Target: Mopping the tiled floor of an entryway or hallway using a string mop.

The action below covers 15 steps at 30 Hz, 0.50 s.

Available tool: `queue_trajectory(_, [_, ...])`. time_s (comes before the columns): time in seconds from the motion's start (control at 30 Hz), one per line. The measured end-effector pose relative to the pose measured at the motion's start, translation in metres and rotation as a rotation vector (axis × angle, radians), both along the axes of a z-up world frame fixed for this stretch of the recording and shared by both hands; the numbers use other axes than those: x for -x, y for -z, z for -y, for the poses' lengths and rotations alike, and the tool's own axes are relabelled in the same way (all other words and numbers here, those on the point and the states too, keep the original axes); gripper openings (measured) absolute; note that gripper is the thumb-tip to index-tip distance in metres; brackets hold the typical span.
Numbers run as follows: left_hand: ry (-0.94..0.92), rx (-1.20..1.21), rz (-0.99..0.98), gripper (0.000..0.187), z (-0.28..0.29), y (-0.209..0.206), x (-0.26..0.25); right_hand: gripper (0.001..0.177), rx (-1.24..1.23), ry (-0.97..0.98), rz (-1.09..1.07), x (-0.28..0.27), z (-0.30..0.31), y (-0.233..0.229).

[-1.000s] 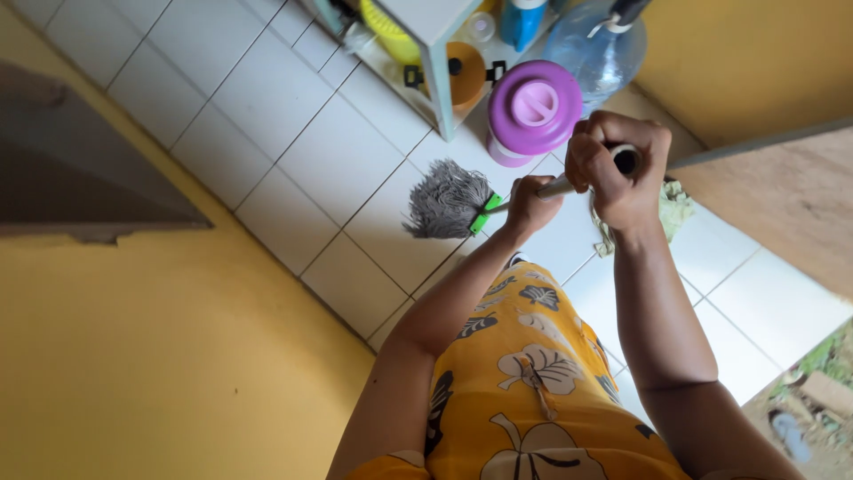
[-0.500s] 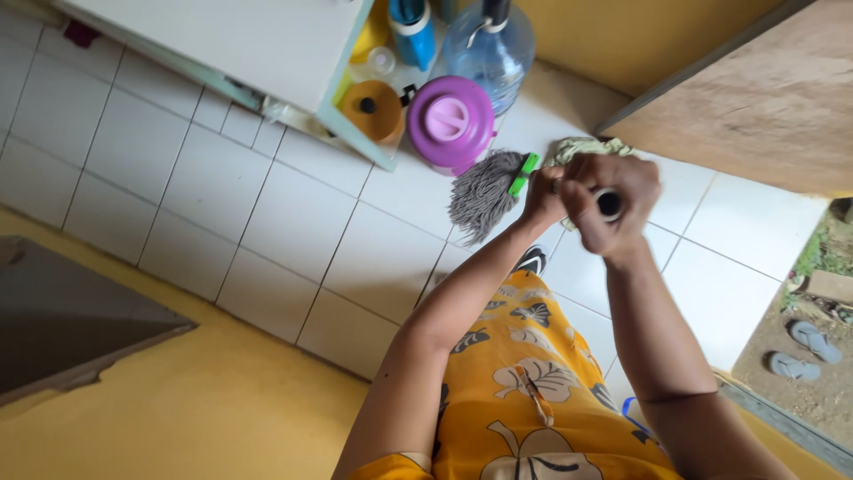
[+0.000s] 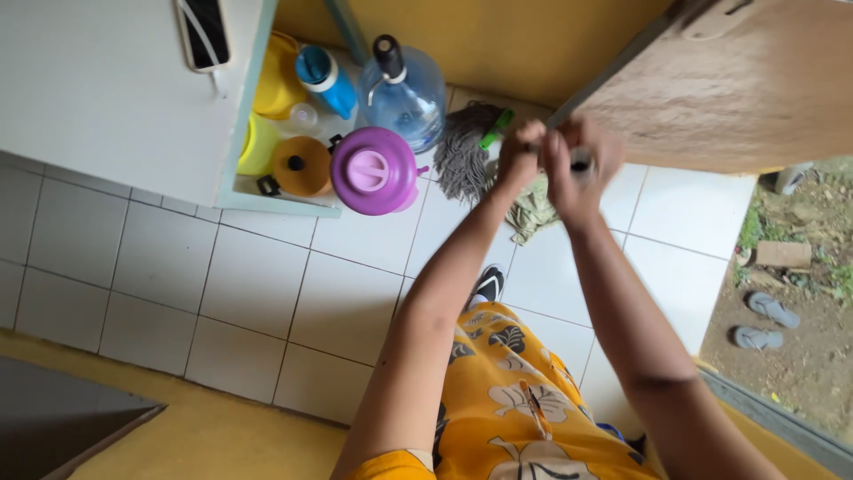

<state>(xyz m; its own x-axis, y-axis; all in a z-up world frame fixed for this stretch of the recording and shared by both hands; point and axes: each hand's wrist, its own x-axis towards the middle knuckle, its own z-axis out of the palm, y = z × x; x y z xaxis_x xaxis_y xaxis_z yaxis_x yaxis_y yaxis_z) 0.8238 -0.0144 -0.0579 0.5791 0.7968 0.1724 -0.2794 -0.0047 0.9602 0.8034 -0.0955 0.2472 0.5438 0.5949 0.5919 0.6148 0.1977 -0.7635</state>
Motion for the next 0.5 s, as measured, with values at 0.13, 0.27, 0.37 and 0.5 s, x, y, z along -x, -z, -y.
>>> queue_trajectory(0.13, [-0.103, -0.342, -0.314, 0.023, -0.030, -0.119, -0.006, 0.053, -0.170, -0.265, -0.091, -0.055, -0.037, -0.035])
queue_trajectory(0.27, [-0.071, -0.378, -0.266, 0.020, -0.034, -0.124, -0.014, 0.061, -0.295, -0.527, -0.686, -0.106, -0.052, -0.025])
queue_trajectory(0.37, [-0.045, -0.403, -0.259, 0.018, -0.042, -0.124, -0.017, 0.050, 0.013, -0.295, -0.530, -0.151, -0.066, 0.010])
queue_trajectory(0.5, [-0.012, -0.428, -0.240, 0.021, -0.060, -0.135, -0.029, 0.038, 0.458, 0.065, 0.259, -0.191, -0.079, 0.049])
